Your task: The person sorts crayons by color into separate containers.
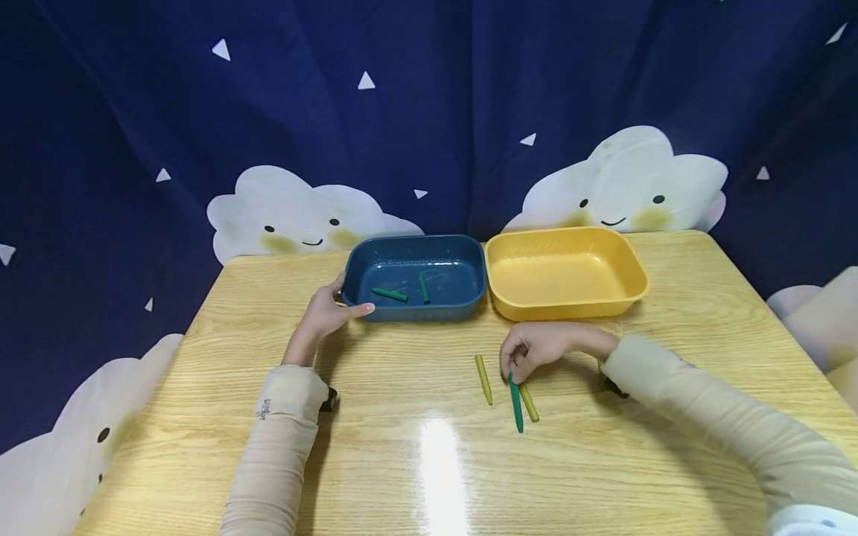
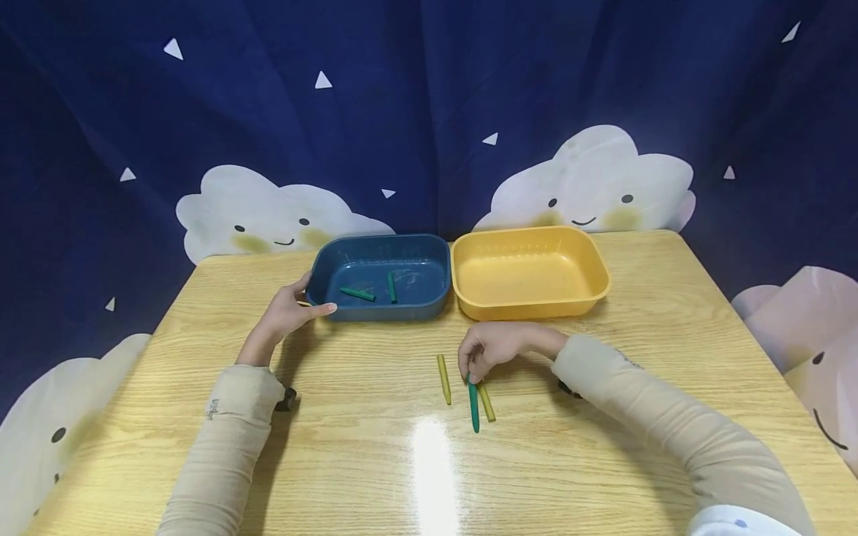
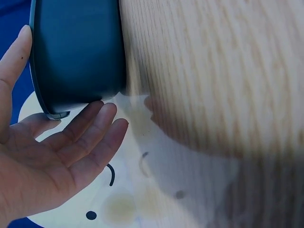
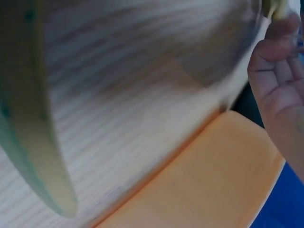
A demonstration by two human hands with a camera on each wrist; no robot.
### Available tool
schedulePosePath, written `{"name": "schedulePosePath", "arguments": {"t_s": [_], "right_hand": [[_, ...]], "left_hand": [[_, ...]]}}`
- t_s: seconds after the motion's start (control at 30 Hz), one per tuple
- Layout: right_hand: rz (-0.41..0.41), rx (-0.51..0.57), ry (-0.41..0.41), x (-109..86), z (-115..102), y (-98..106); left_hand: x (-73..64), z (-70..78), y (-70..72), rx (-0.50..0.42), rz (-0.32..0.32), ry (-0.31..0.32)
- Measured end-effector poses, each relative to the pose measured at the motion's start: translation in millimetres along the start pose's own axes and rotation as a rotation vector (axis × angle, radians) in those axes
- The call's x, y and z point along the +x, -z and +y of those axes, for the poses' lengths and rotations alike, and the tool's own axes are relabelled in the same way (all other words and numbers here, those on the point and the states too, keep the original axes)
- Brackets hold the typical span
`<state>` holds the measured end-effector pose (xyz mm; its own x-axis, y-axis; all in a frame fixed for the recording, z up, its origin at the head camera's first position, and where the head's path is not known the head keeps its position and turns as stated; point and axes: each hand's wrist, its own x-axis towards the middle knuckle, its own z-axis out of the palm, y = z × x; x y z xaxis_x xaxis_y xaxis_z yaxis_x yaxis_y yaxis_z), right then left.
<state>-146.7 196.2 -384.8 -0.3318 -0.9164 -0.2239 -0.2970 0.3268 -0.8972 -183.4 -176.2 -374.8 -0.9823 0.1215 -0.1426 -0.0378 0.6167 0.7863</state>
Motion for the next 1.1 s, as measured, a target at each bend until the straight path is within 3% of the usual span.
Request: {"name": "schedulePosePath", "arguments": {"t_s": [0.13,0.33,0.63,1.1], "right_hand": [[0.029,0.064,0.026,-1.7,-7,9],[0.085,0.069,0.099,-3.2,-18,21],[0.209,0.047,0.098,-8.1,-28,34],[0.346,-0.097,0.04,-15.1,-61,60]], "left_hand": [[-0.1,-0.2,0.5,-0.011,-0.003,0.007],[0.9,0.0,1.4,-0.008,0.0,0.008],[0.9,1.6,1.6,-0.013,0.004,0.02],[1.2,-1.9,-0.9,0.006,-0.002,0.03]]}}
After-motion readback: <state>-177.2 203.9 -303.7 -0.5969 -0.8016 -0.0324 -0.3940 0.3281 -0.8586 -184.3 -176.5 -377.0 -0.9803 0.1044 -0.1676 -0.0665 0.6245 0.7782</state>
